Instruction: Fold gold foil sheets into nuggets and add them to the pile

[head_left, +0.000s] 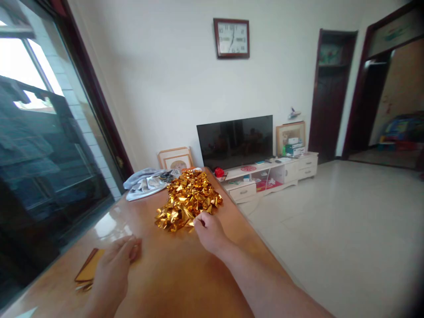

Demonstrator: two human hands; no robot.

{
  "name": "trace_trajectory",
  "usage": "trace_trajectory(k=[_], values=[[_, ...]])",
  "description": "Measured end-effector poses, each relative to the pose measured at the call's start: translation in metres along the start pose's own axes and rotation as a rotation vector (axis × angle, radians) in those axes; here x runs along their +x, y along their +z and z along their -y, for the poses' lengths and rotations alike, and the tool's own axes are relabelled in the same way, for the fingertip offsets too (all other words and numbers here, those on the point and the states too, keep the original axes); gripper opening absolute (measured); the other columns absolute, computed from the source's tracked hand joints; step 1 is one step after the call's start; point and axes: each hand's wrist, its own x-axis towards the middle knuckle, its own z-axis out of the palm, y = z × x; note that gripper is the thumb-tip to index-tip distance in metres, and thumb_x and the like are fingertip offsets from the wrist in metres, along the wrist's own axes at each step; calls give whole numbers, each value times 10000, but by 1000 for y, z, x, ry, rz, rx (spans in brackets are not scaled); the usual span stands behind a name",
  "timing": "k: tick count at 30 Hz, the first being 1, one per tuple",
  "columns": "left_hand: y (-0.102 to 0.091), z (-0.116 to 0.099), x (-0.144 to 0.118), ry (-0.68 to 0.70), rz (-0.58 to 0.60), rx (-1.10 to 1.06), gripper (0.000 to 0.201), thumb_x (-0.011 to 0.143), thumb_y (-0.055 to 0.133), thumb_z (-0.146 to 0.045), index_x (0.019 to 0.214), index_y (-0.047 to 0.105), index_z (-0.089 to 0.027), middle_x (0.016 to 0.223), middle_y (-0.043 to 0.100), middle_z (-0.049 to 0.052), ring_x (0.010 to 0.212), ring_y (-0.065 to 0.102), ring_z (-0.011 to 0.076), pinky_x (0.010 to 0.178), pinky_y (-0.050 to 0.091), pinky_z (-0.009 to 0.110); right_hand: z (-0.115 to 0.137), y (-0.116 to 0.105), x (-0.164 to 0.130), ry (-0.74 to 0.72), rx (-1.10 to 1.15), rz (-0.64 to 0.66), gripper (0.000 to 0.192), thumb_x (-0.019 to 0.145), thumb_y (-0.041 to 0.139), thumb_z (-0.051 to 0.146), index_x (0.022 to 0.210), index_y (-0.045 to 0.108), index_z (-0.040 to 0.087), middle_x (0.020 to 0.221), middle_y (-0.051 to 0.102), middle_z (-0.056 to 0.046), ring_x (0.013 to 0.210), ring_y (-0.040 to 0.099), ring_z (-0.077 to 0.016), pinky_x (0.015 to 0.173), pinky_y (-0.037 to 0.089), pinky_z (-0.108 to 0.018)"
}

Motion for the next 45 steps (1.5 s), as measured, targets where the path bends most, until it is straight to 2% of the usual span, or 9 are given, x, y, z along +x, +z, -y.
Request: trace_trajectory(k=[5, 8, 12, 15, 16, 21, 28, 39, 45], values=[[5, -12, -1, -38, 81, -42, 372, 703, 751, -481, 845, 642, -154, 667, 590, -30, 579, 511, 102, 539, 377, 215, 15, -6, -12, -106, -68, 36, 195, 940, 464, 281, 809, 584, 202, 791, 657, -2, 736, 569, -138, 643, 356, -227], [21, -25, -11, -64, 156, -48, 444, 729, 742, -545, 940, 657, -163, 836, 663, 11, 723, 581, 128, 650, 433, 239, 18, -6, -15, -164, -98, 58, 179, 942, 466, 264, 814, 574, 201, 799, 655, -4, 742, 564, -139, 642, 342, -228], [44, -42, -29, 13, 429, -43, 473, 815, 693, -528, 1153, 646, -200, 1152, 675, 75, 999, 607, 191, 803, 451, 280, 19, -3, -18, -223, -112, 83, 169, 930, 489, 245, 777, 543, 198, 760, 630, 7, 713, 545, -130, 626, 317, -230], [60, -44, -38, 64, 630, -115, 474, 818, 716, -475, 1181, 629, -184, 1206, 662, 110, 1061, 607, 224, 898, 460, 328, 19, -1, -20, -261, -110, 93, 159, 924, 501, 232, 773, 538, 197, 757, 620, 10, 708, 536, -127, 624, 308, -232], [64, -42, -40, 66, 655, -137, 469, 811, 727, -464, 1168, 634, -174, 1195, 665, 117, 1070, 608, 232, 931, 456, 345, 19, 0, -21, -276, -110, 97, 155, 922, 504, 225, 775, 541, 196, 764, 622, 9, 713, 536, -126, 629, 308, -233], [75, -27, -43, 63, 660, -266, 331, 840, 711, -400, 1081, 679, -176, 1110, 701, 97, 1038, 625, 228, 986, 449, 383, 18, 2, -22, -311, -111, 115, 146, 900, 523, 195, 754, 532, 194, 767, 622, 9, 709, 531, -120, 628, 299, -239], [67, -10, -38, -23, 695, -408, 149, 848, 713, -272, 924, 715, -144, 951, 727, 87, 915, 647, 216, 923, 477, 379, 14, 8, -24, -267, -25, 167, 159, 875, 548, 194, 721, 510, 194, 722, 590, 16, 671, 513, -120, 599, 298, -240], [65, -6, -39, -91, 661, -473, 197, 863, 697, -291, 974, 726, -130, 960, 729, 96, 858, 635, 200, 879, 480, 372, 10, 9, -23, -64, 309, 398, 169, 931, 496, 257, 795, 563, 183, 738, 574, 17, 683, 506, -125, 636, 396, -238], [64, -5, -39, -111, 656, -475, 236, 898, 653, -324, 921, 731, -102, 913, 732, 106, 841, 625, 189, 823, 467, 318, 12, 1, -20, 4, 424, 529, 193, 939, 508, 282, 995, 656, 170, 853, 631, -12, 763, 566, -138, 715, 446, -265]])
